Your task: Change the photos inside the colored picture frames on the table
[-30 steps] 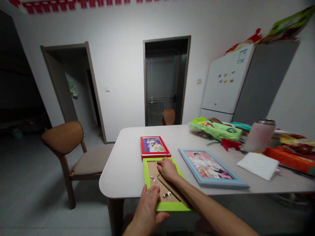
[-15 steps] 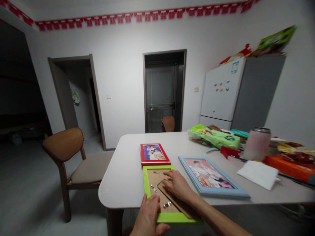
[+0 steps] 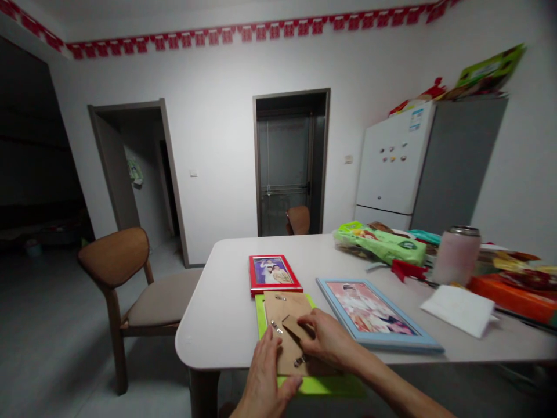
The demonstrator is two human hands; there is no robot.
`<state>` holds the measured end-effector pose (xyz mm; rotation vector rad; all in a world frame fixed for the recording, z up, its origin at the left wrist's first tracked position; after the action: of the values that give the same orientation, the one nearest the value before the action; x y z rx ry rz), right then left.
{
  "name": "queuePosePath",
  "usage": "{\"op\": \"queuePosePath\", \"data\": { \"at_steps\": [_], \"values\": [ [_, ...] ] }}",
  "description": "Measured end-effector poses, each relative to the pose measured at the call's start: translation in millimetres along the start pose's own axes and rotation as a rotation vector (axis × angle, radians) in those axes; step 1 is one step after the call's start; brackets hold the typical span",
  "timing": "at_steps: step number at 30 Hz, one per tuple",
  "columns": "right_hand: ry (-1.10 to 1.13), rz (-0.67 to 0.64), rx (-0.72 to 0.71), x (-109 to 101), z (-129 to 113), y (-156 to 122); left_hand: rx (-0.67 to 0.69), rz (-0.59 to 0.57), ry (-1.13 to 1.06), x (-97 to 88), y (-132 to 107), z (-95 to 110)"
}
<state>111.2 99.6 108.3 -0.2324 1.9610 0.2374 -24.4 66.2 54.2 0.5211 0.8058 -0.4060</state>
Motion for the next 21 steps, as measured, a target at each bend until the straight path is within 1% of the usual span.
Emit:
{"op": "queuePosePath", "data": {
  "at_steps": [3,6,8,10,12,14,16,19,21],
  "values": [
    [0.024,0.014,-0.010,-9.1,-12.5,1.2,-0.133,0.131,-0.257,-16.3,5.1,-7.6],
    [0.072,0.037,-0.088,-10.9,-40.1,3.5,-0.186,0.258,-0.520,-36.0,7.9,-21.1],
    [0.110,0.052,-0.150,-8.6,-56.5,5.1,-0.201,0.319,-0.695,-49.2,5.2,-36.6],
    [0.154,0.057,-0.172,-4.7,-60.2,7.0,-0.244,0.346,-0.832,-60.5,-2.5,-56.5],
    [0.173,0.054,-0.145,-0.7,-47.8,9.0,-0.310,0.344,-0.883,-70.4,-13.8,-76.7],
    [0.151,0.067,-0.072,1.7,-21.9,9.9,-0.389,0.320,-0.816,-78.7,-25.4,-94.1],
    [0.091,0.077,0.031,4.1,9.6,9.1,-0.453,0.286,-0.704,-84.2,-33.5,-106.5],
    [-0.021,0.077,0.178,9.9,49.0,5.2,-0.499,0.264,-0.560,-89.4,-37.7,-115.6],
    [-0.072,0.067,0.232,15.5,63.9,2.8,-0.521,0.262,-0.465,-93.2,-38.4,-116.9]
  ]
}}
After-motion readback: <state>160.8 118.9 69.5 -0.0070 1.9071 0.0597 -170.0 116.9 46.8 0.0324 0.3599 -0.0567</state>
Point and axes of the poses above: each hand's wrist, its own y-axis towards the middle knuckle, its own x-axis out of the palm, z = x × y, the point moved 7 cm from there along y, towards the middle knuckle, and after that the axes turned 12 degrees about -z, right-handed, at the moved point
